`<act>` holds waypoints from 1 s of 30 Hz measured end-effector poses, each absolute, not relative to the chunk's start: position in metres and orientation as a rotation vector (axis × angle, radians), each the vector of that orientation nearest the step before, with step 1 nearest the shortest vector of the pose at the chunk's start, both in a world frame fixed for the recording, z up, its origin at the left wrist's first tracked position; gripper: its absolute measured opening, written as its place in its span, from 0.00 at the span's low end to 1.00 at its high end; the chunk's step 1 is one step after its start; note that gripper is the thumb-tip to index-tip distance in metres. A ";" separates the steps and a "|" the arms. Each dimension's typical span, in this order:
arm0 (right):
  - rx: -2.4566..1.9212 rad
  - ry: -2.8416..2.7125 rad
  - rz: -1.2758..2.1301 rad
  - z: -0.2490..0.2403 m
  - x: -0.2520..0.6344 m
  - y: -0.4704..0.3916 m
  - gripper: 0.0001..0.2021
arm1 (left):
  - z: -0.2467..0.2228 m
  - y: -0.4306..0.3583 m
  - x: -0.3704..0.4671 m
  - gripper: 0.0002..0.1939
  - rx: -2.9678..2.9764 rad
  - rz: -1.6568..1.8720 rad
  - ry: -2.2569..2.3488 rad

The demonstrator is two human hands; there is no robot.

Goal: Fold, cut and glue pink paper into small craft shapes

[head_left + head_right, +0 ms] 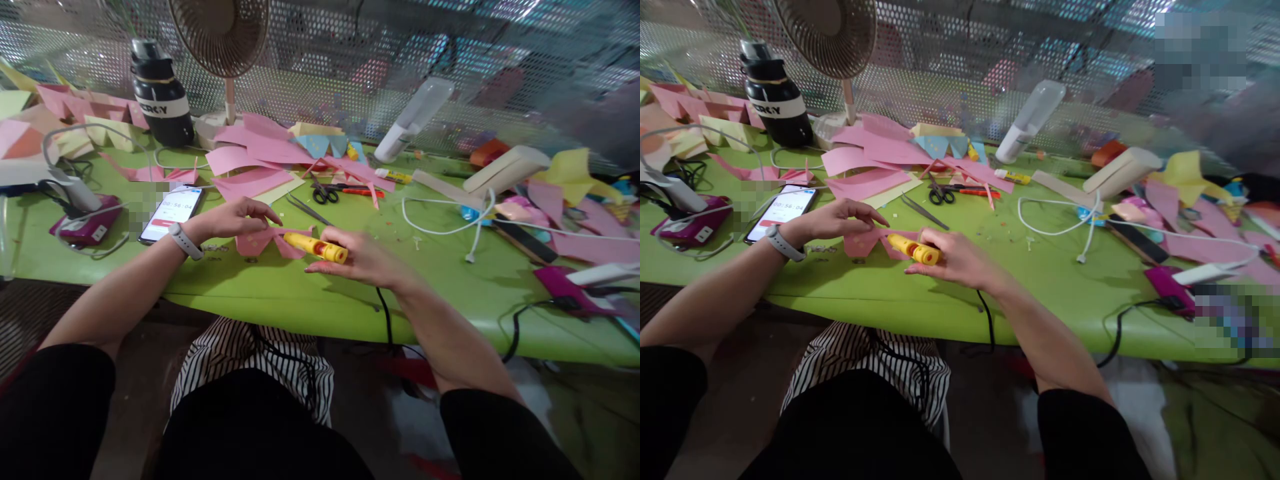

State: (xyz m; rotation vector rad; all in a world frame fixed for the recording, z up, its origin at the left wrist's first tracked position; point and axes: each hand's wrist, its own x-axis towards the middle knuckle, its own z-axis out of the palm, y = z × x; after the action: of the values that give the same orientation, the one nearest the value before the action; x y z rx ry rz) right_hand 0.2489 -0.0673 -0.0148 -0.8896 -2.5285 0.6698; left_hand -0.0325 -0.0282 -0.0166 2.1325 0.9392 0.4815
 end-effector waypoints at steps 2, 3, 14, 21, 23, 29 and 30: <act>-0.881 -2.539 0.649 -0.016 0.249 -0.067 0.21 | -0.017 -0.028 -0.032 0.18 2.140 0.482 0.951; -0.883 -2.539 0.638 -0.016 0.250 -0.067 0.21 | -0.016 -0.028 -0.032 0.18 2.141 0.481 0.954; -0.920 -2.576 0.544 -0.016 0.249 -0.069 0.21 | -0.017 -0.028 -0.032 0.19 2.133 0.490 0.922; -0.906 -2.565 0.555 -0.017 0.249 -0.068 0.21 | -0.018 -0.027 -0.031 0.18 2.137 0.503 0.919; -0.899 -2.560 0.551 -0.017 0.249 -0.069 0.21 | -0.019 -0.026 -0.032 0.18 2.142 0.506 0.912; -0.893 -2.567 0.562 -0.017 0.251 -0.068 0.20 | -0.022 -0.025 -0.034 0.18 2.152 0.515 0.880; -0.898 -2.569 0.565 -0.017 0.251 -0.068 0.20 | -0.022 -0.025 -0.034 0.18 2.150 0.514 0.877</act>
State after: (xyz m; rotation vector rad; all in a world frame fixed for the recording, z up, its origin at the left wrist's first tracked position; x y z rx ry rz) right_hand 0.2506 -0.0684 -0.0168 -0.8981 -2.5686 0.5655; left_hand -0.0336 -0.0247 -0.0222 2.1499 0.8771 0.5141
